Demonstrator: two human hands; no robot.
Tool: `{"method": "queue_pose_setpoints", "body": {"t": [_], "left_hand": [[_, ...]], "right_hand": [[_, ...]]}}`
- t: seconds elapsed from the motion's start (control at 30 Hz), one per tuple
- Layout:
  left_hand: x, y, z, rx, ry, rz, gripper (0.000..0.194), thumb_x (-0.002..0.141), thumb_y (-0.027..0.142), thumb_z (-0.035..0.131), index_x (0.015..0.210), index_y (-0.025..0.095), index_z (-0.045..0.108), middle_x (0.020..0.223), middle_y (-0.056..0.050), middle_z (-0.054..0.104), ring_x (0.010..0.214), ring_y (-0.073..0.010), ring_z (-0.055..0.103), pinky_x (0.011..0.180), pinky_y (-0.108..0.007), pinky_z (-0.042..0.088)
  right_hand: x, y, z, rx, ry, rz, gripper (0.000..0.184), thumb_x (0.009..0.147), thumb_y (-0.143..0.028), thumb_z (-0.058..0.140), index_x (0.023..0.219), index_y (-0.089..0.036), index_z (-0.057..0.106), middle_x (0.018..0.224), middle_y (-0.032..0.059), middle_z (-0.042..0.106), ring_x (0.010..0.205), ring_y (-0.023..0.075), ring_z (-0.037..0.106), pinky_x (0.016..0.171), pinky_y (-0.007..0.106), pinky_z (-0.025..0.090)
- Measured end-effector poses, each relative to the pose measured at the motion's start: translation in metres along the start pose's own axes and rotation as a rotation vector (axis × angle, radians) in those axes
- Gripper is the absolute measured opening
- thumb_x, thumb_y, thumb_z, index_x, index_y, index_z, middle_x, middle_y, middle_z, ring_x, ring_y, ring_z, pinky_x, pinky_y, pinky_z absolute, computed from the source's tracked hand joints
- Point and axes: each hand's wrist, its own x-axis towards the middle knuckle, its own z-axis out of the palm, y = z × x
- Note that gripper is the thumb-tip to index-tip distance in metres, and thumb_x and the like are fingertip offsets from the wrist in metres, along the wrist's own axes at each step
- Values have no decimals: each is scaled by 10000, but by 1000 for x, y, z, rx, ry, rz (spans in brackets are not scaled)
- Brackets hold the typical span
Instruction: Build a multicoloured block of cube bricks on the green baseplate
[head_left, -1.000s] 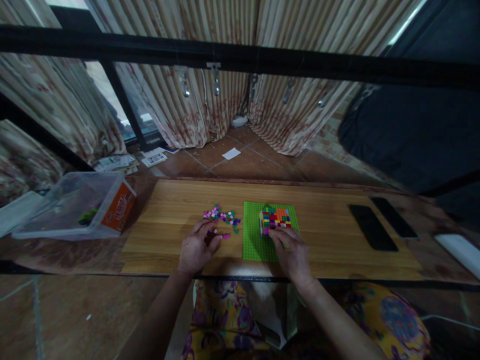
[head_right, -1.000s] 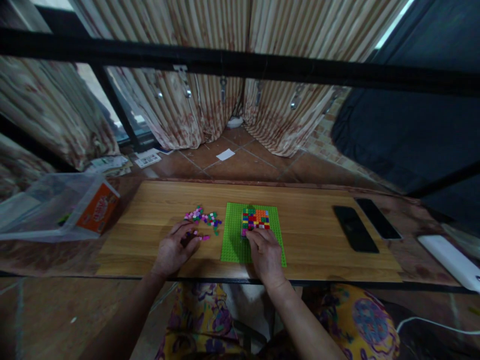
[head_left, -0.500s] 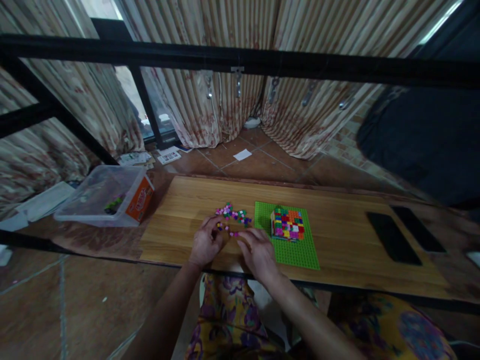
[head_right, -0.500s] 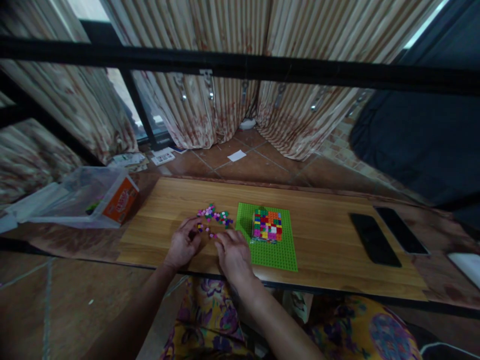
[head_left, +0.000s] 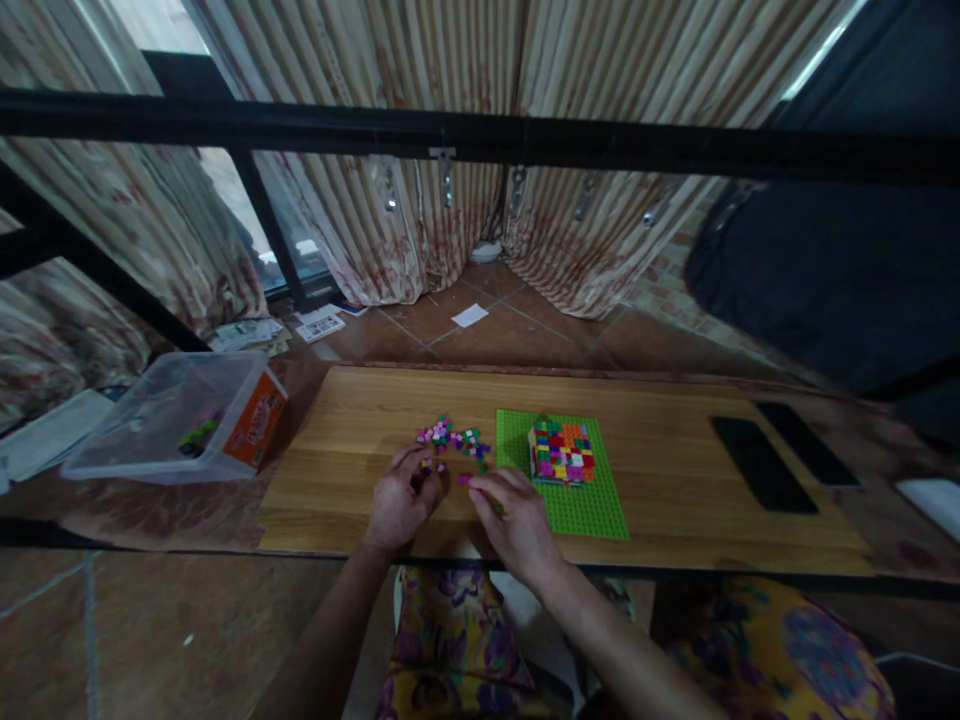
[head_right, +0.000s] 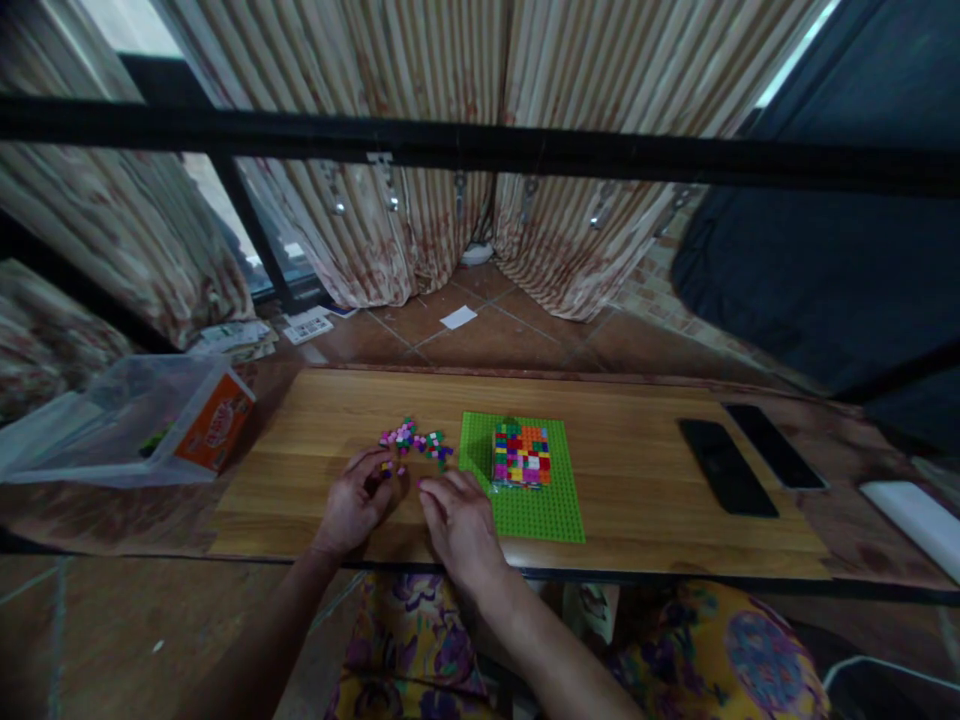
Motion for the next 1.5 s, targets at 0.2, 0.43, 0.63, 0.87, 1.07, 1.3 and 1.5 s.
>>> {"method": "queue_pose_setpoints", "body": {"t": [0.2, 0.43, 0.63, 0.87, 1.07, 1.3, 1.5], "left_hand": [[1, -2, 1, 5, 5, -28, 246, 829, 315, 553, 1043, 227, 636, 1153, -62, 613, 893, -165, 644, 808, -300, 546], [2, -2, 1, 51, 1, -11, 234, 827, 320, 552, 1021, 217, 632, 1136, -71, 619, 913, -176, 635, 840, -319, 533], [3, -2, 0, 56, 12, 16, 233, 820, 322, 554, 1000, 199, 637, 1098, -79, 630, 990, -199, 626, 878, -328, 524], [2, -5, 3, 38, 19, 1, 236, 824, 316, 557, 1018, 215, 646, 1126, -64, 624, 945, -177, 636, 833, -296, 538], [1, -4, 2, 41, 7, 7, 234, 827, 305, 560, 1023, 213, 647, 1121, -60, 623, 902, -163, 638, 809, -282, 542], [1, -5, 4, 58, 24, 0, 226, 831, 318, 581, 1022, 215, 641, 1129, -56, 621, 905, -161, 635, 829, -284, 533], [-1, -6, 5, 69, 18, -7, 227, 840, 302, 571, 1042, 224, 639, 1152, -51, 615, 901, -153, 637, 822, -277, 534]], "right_hand": [[-27, 20, -57, 79, 167, 262, 195, 913, -327, 540, 959, -244, 710, 943, 43, 728, 848, 192, 678, 769, 315, 534], [-20, 51, -80, -21, 283, 302, 220, 883, -387, 574, 895, -242, 738, 935, 55, 721, 890, 215, 662, 826, 369, 514], [-11, 61, -72, -126, 336, 259, 210, 859, -411, 614, 828, -267, 762, 1007, 73, 635, 989, 234, 566, 858, 406, 458], [-10, 68, -66, -183, 359, 236, 162, 838, -400, 652, 798, -290, 765, 1072, 71, 617, 1031, 247, 526, 886, 429, 409], [-9, 74, -64, -151, 371, 263, 169, 823, -410, 668, 796, -267, 755, 1056, 73, 615, 1015, 237, 536, 863, 416, 420], [-13, 68, -66, -430, 349, 79, 149, 883, -321, 618, 841, -281, 755, 1069, 61, 647, 988, 239, 529, 832, 409, 414], [-21, 56, -64, -723, 271, -41, 184, 879, -191, 596, 975, -265, 734, 1142, 74, 642, 1026, 260, 502, 841, 401, 381]]}}
